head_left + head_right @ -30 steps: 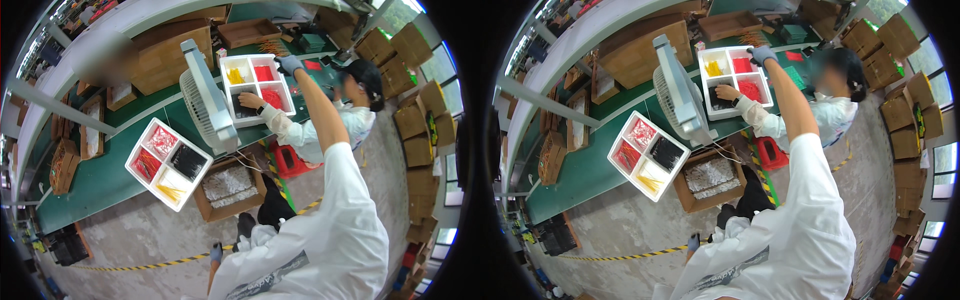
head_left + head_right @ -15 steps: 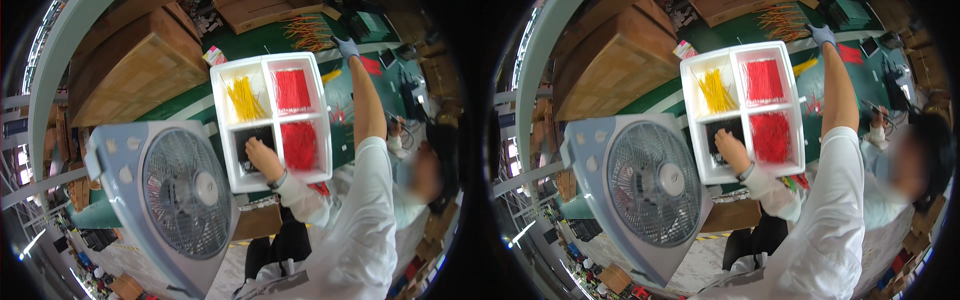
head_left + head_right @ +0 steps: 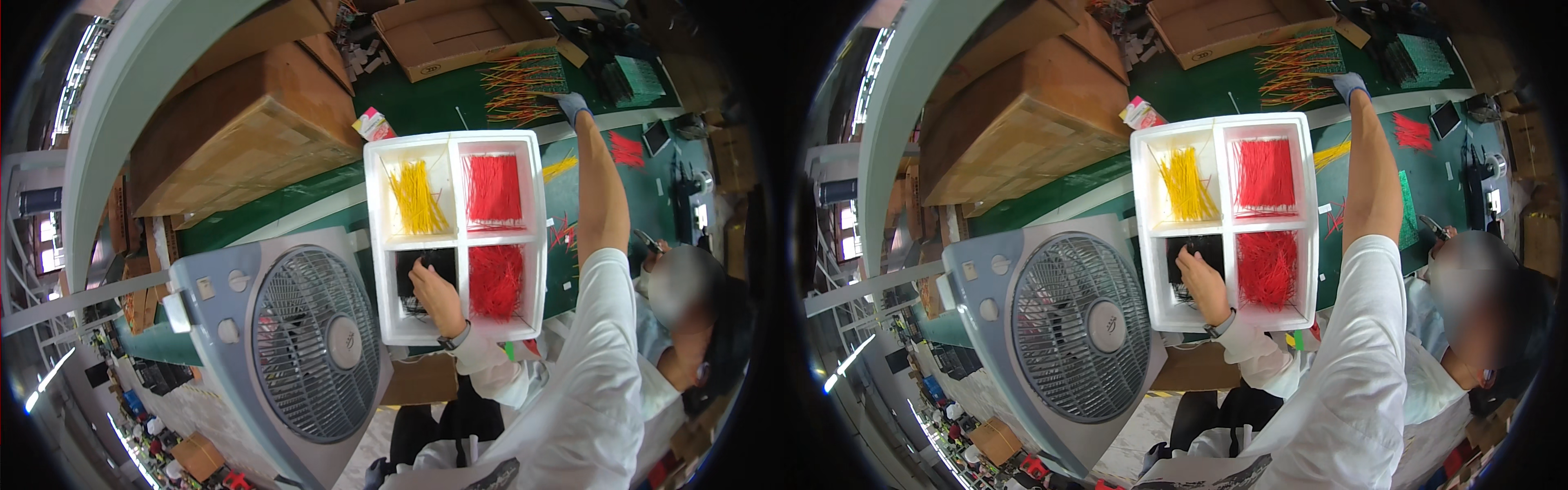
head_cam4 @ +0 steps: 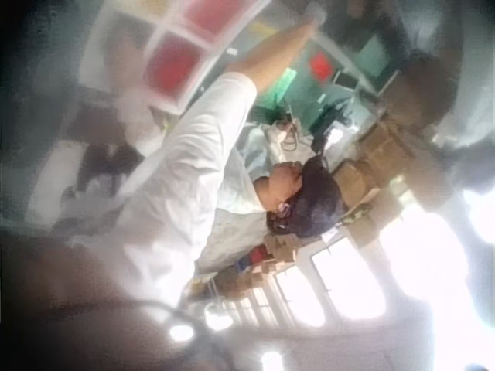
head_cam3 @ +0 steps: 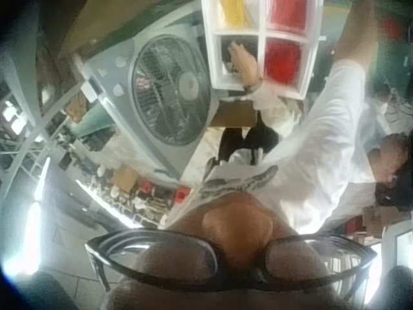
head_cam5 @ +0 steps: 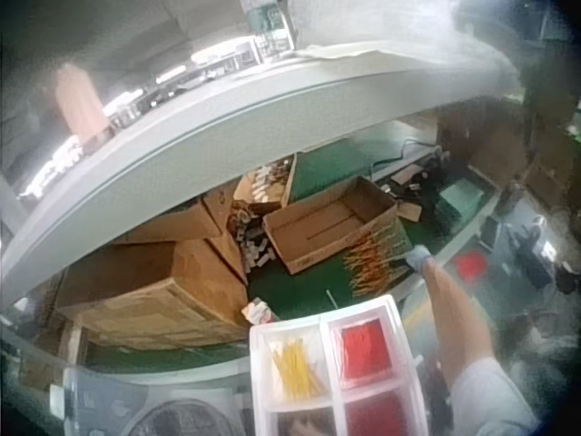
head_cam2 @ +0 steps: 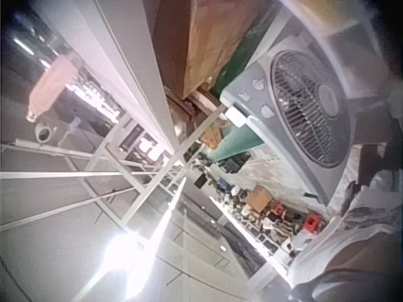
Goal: Sorting wired circuit boards from a larger collection and placing them into a specific tray/box on an assembly line.
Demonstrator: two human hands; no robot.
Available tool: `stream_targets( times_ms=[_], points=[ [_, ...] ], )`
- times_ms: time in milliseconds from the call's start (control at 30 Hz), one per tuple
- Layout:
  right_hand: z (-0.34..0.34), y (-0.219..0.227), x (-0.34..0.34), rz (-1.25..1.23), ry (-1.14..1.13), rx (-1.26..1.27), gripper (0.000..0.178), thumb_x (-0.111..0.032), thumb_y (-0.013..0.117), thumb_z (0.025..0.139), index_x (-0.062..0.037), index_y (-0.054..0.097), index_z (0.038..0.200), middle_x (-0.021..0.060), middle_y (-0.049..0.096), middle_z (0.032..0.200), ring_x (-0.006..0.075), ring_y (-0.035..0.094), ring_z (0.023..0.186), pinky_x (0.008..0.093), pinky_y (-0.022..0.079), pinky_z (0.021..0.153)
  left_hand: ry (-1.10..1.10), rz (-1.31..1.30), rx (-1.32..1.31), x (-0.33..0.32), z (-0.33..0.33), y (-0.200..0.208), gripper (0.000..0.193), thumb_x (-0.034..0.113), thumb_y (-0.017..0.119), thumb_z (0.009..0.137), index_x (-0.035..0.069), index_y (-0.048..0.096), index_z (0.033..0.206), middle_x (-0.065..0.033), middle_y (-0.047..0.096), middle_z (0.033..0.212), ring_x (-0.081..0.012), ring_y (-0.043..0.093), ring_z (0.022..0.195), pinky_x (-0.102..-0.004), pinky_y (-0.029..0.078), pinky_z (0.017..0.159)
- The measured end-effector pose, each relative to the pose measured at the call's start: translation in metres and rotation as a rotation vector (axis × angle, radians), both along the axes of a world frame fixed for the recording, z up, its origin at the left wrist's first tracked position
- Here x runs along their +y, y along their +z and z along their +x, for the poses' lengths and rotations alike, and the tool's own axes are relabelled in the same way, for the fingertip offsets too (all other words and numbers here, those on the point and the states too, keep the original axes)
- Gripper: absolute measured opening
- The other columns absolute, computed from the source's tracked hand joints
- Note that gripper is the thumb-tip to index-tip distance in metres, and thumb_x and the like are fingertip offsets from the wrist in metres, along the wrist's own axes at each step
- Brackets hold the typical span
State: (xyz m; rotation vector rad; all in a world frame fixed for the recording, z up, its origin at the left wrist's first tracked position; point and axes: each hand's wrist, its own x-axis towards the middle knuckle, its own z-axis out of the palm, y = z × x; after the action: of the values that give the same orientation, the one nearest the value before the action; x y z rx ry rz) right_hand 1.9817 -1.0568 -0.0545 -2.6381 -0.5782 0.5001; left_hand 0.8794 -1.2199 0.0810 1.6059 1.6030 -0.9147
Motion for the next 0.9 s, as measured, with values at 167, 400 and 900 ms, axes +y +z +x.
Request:
stream_targets(
  times_ms=[167, 400, 900],
  points=[
    [-0.105, 0.031, 0.016, 0.062, 0.263, 0.032, 0.033, -0.026, 0.068, 0.080, -0.0012, 0.067, 0.102, 0.0154, 0.068, 0.088, 0.0266, 0.067, 0.082, 0.0321, 0.052, 0.071, 0.063, 0.032, 0.034, -0.001, -0.043, 0.028, 0.034, 0.035, 0.041, 0.096, 0.008, 0.059, 0.109, -0.0209, 0.065, 0.093, -0.0416, 0.061, 0.087, -0.0469, 0.049, 0.075],
    [-0.294, 0.285, -0.039, 1.149, -0.324, 0.647, 0.035, -0.025, 0.065, 0.087, -0.0074, 0.062, 0.117, 0.0051, 0.063, 0.106, 0.0147, 0.062, 0.088, 0.0253, 0.052, 0.072, 0.112, 0.061, -0.186, -0.001, -0.086, -0.010, 0.034, 0.034, 0.041, 0.096, 0.008, 0.058, 0.110, -0.0206, 0.066, 0.092, -0.0412, 0.061, 0.087, -0.0467, 0.049, 0.074],
    [-0.860, 0.362, -0.210, 1.068, 0.343, 0.936, 0.041, -0.025, 0.050, 0.095, -0.0079, 0.047, 0.132, 0.0068, 0.058, 0.116, 0.0193, 0.056, 0.107, 0.0349, 0.046, 0.094, 1.241, 0.199, -0.584, -0.238, -0.384, -0.075, 0.036, 0.037, 0.050, 0.094, 0.005, 0.065, 0.091, -0.0091, 0.065, 0.077, -0.0163, 0.058, 0.062, -0.0308, 0.046, 0.055]
  ],
)
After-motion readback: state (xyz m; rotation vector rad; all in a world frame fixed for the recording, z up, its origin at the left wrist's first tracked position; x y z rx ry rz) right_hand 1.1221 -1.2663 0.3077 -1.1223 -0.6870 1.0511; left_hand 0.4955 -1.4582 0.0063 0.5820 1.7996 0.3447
